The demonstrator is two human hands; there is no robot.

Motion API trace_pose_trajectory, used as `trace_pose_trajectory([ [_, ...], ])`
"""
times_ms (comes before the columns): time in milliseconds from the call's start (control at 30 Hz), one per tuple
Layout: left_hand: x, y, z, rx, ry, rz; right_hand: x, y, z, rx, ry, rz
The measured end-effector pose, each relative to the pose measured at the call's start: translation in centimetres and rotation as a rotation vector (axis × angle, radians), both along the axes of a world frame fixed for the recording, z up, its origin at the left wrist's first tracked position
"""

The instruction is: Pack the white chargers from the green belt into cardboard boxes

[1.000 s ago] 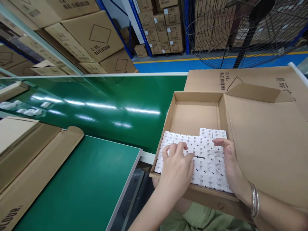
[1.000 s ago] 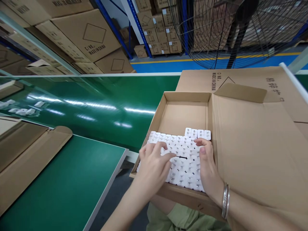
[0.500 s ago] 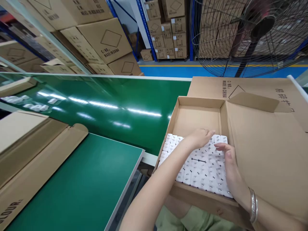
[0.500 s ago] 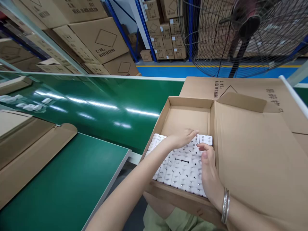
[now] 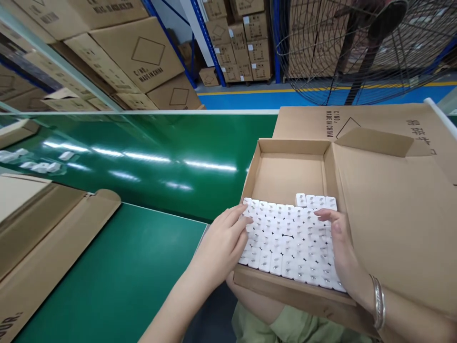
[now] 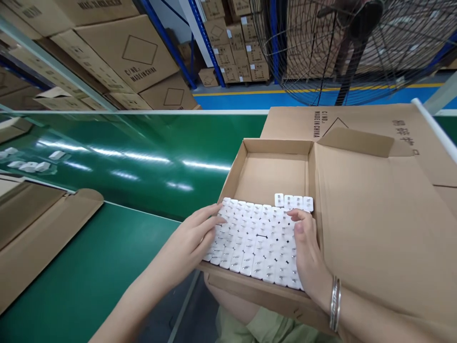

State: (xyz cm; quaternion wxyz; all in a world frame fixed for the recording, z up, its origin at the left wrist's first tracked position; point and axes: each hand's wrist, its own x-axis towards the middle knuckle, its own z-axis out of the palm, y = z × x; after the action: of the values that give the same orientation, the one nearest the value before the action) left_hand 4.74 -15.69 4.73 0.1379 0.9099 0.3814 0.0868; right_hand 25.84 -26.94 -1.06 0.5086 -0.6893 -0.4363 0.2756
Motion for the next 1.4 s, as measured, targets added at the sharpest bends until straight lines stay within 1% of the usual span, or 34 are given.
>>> trace_pose_trajectory([
  [67,1.5,0.4,-0.1,-0.088,-0.043,0.003,0.0,0.0,0.0,0.0,-0.004,-0.001],
  [167,5.8,1.8,-0.3,-0.285,-0.102,0.002,0.1,0.1,-0.1,0.003,-0.01,-0.002],
  [267,10.3,3.6,-1.2,-0.478,-0.181,-0.101,0.3,0.2,-0.4,0.016,-0.019,0.0],
  [333,12.6,4.6,-2.1,-0.599,-0.132,-0.132,0.4,0.2,-0.5,0.026,-0.021,-0.006],
  [400,14.0,5.2,-2.9,-0.681,-0.05,-0.142,0.4,0.2,-0.5,0.03,-0.015,-0.014],
  [500,14.6,5.4,-3.3,-0.691,0.0,-0.137,0.3,0.2,-0.3,0.031,-0.013,-0.012],
  [567,14.2,5.3,-3.2,-0.632,0.016,-0.147,0.2,0.2,-0.3,0.033,-0.013,-0.011],
  [700,12.4,5.1,-2.8,-0.335,0.076,-0.172,0.2,0.1,-0.2,0.018,-0.008,-0.017],
  [767,11.4,5.0,-2.9,-0.242,0.099,-0.211,0.2,0.1,-0.2,0.004,-0.011,-0.012],
  [833,10.7,4.9,-3.2,-0.241,0.093,-0.242,0.2,0.1,-0.1,-0.005,-0.015,-0.005],
  [900,10.2,4.7,-3.2,-0.301,0.05,-0.224,0.2,0.0,-0.1,-0.01,-0.018,-0.003],
  [967,9.5,4.3,-2.6,-0.339,-0.008,-0.187,0.2,0.0,-0.1,-0.017,-0.016,-0.003],
  [1000,8.9,4.0,-2.2,-0.316,-0.03,-0.17,0.2,0.0,-0.1,-0.02,-0.013,-0.005],
  [1067,7.2,3.1,-1.0,-0.199,-0.045,-0.113,0.2,0.0,-0.1,-0.022,-0.008,-0.008],
  [1133,4.8,1.8,-0.1,-0.058,-0.02,0.0,0.1,0.0,0.1,-0.022,-0.005,-0.005],
  [1200,2.4,0.5,0.3,0.076,0.032,0.049,0.0,0.0,0.2,-0.031,-0.006,0.003],
  [1300,-0.4,-1.0,-0.1,0.221,0.115,0.051,0.0,0.0,0.4,-0.044,-0.002,0.001],
  [1400,-2.0,-1.6,-1.0,0.278,0.178,0.064,0.0,0.0,0.3,-0.041,0.002,-0.004],
])
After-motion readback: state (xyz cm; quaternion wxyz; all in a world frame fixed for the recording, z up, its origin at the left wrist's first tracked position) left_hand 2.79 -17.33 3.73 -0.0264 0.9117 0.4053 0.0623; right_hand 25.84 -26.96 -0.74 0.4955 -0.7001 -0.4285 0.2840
